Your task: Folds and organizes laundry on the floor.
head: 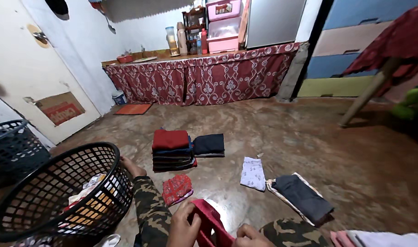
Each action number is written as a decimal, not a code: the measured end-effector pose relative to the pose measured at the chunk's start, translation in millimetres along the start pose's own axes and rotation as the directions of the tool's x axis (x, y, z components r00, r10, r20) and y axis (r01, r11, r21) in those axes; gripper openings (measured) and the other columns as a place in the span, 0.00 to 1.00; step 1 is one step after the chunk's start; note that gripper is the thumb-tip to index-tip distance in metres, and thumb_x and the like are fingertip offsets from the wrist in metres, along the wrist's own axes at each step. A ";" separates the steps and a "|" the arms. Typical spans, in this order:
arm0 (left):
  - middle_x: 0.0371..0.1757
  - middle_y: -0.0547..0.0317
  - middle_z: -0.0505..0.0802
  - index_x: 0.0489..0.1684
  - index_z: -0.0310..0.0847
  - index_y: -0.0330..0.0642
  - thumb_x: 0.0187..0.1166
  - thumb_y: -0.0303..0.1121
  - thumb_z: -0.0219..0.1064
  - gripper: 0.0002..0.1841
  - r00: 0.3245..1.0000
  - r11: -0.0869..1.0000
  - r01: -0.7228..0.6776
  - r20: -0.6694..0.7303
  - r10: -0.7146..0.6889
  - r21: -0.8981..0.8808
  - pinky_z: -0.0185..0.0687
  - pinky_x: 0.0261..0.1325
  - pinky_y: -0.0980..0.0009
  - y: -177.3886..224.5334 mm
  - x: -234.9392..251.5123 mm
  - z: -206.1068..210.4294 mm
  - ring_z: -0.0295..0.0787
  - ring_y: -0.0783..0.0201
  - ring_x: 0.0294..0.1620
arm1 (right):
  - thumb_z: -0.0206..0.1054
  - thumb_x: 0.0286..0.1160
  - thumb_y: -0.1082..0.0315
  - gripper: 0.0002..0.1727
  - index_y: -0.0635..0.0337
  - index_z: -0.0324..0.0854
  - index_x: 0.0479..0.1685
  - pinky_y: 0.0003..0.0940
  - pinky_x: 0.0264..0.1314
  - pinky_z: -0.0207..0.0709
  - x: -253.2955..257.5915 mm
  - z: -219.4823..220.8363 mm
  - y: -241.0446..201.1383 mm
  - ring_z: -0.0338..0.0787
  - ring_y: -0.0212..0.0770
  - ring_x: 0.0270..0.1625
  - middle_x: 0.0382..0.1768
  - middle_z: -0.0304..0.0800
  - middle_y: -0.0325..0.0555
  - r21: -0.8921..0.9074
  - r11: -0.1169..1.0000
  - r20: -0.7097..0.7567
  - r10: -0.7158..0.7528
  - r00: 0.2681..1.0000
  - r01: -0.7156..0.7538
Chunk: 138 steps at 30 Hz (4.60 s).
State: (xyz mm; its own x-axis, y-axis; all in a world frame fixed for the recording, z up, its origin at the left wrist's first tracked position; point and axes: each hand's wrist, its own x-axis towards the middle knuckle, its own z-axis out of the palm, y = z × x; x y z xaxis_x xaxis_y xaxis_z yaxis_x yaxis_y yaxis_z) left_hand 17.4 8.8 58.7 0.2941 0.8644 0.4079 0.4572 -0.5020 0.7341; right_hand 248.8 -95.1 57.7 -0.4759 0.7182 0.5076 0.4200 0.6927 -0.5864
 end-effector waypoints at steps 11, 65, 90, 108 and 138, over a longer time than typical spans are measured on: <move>0.45 0.58 0.96 0.31 0.94 0.39 0.69 0.20 0.56 0.15 0.971 0.993 -0.116 0.210 0.114 -0.003 0.89 0.57 0.69 10.7 -4.8 -17.3 0.93 0.69 0.50 | 0.71 0.77 0.64 0.08 0.59 0.88 0.38 0.59 0.53 0.81 -3.1 -4.5 16.7 0.90 0.58 0.55 0.59 0.91 0.53 -0.182 0.975 0.091 0.147 0.985 -0.129; 0.65 0.40 0.87 0.67 0.88 0.46 0.73 0.20 0.64 0.23 0.802 0.956 -0.170 0.598 -0.008 0.241 0.89 0.50 0.43 53.8 8.6 -26.2 0.92 0.43 0.53 | 0.75 0.68 0.70 0.11 0.60 0.89 0.49 0.24 0.38 0.84 18.2 -28.5 18.7 0.88 0.33 0.40 0.44 0.90 0.48 0.101 0.964 -0.279 0.264 0.923 -0.245; 0.77 0.50 0.79 0.83 0.60 0.35 0.63 0.32 0.79 0.43 0.959 0.907 -0.120 0.188 0.211 -0.404 0.87 0.65 0.71 26.1 9.0 10.8 0.86 0.71 0.66 | 0.73 0.66 0.73 0.15 0.64 0.82 0.52 0.26 0.49 0.87 41.1 3.1 22.9 0.91 0.26 0.42 0.40 0.93 0.41 0.473 0.837 -0.224 0.416 0.881 -0.274; 0.64 0.67 0.91 0.74 0.69 0.31 0.63 0.27 0.80 0.36 0.781 0.784 0.236 0.593 0.198 -0.574 0.80 0.74 0.70 -1.9 -21.8 14.2 0.85 0.79 0.66 | 0.67 0.66 0.77 0.15 0.54 0.76 0.51 0.25 0.41 0.83 40.8 -27.5 18.2 0.87 0.24 0.37 0.36 0.87 0.32 0.696 0.663 0.053 0.336 0.940 -0.276; 0.63 0.38 0.91 0.72 0.81 0.37 0.81 0.37 0.68 0.23 0.638 0.903 0.369 0.647 -0.418 0.221 0.76 0.77 0.43 -167.7 -5.3 116.8 0.87 0.44 0.68 | 0.75 0.67 0.75 0.29 0.62 0.75 0.72 0.51 0.63 0.84 -7.1 70.1 202.4 0.91 0.49 0.57 0.59 0.89 0.58 0.460 0.404 0.163 0.837 0.522 -0.791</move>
State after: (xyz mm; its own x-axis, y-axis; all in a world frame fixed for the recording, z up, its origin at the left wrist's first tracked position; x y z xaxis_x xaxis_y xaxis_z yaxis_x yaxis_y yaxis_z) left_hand 37.2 85.0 -129.9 0.5392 0.7422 -0.3980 0.7064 -0.1412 0.6936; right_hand 283.0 35.3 -108.9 -0.0227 0.9442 -0.3285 0.1908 -0.3184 -0.9285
